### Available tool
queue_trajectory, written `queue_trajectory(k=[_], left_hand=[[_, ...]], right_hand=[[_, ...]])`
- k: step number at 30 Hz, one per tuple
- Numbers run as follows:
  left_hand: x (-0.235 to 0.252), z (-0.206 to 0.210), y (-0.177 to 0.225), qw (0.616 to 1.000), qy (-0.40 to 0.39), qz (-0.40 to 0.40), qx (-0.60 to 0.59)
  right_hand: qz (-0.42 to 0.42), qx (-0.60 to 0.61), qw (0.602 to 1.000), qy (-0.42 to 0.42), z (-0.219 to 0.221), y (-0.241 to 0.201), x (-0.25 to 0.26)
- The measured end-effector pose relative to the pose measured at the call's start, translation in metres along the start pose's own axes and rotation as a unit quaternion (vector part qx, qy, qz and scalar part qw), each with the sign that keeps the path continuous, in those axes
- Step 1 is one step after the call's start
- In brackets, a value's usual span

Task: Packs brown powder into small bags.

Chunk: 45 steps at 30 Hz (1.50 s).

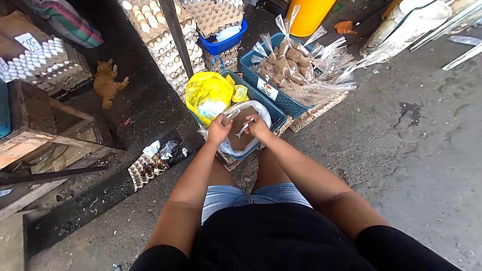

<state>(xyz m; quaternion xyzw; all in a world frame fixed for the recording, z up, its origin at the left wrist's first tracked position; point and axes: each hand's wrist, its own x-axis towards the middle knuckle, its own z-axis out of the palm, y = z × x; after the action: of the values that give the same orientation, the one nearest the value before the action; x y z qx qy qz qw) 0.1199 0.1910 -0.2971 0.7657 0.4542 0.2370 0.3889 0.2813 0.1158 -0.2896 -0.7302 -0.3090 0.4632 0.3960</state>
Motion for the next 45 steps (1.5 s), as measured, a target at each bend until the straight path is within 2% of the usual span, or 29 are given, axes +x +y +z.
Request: queue_trajectory(k=[10,20,23,27,30,33,35,37,39,42,45], left_hand=[[0.004,0.002,0.002,1.0,-0.009,0.001,0.017],[0.003,0.0,0.005,0.998,-0.038,-0.023,0.052],[0.003,0.0,0.006,0.997,-0.044,-0.015,0.058],[0.003,-0.002,0.005,0.998,-0.055,0.003,0.04],[0.002,-0.002,0.0,0.999,-0.041,0.008,-0.011],[0.007,-0.005,-0.002,0.992,-0.031,-0.016,-0.124],[0.011,-0.007,0.005,0.972,-0.029,-0.053,-0.228],[0.015,-0.008,0.015,0.942,-0.024,-0.074,-0.327],[0.02,-0.01,0.031,0.917,-0.017,-0.067,-0.392],[0.028,-0.023,0.064,0.906,-0.006,-0.046,-0.422],[0.048,-0.039,0.087,0.914,0.007,0.042,-0.403]], right_hand=[[-0.014,0.236,0.967,0.096,-0.073,-0.042,-0.009],[-0.059,0.304,0.94,0.142,-0.086,-0.07,-0.022],[-0.074,0.275,0.951,0.117,-0.074,-0.069,-0.024],[-0.111,0.232,0.966,0.018,-0.05,-0.055,-0.024],[-0.191,0.252,0.949,0.002,-0.053,-0.042,-0.035],[-0.241,0.292,0.922,0.084,-0.069,-0.03,-0.041],[-0.192,0.237,0.945,0.114,-0.074,-0.016,-0.042],[-0.104,0.141,0.981,0.078,-0.07,0.001,-0.046],[-0.059,0.102,0.992,0.051,-0.063,0.012,-0.052],[-0.082,0.097,0.989,0.075,-0.06,0.017,-0.069],[-0.121,0.078,0.985,0.099,-0.066,0.021,-0.082]])
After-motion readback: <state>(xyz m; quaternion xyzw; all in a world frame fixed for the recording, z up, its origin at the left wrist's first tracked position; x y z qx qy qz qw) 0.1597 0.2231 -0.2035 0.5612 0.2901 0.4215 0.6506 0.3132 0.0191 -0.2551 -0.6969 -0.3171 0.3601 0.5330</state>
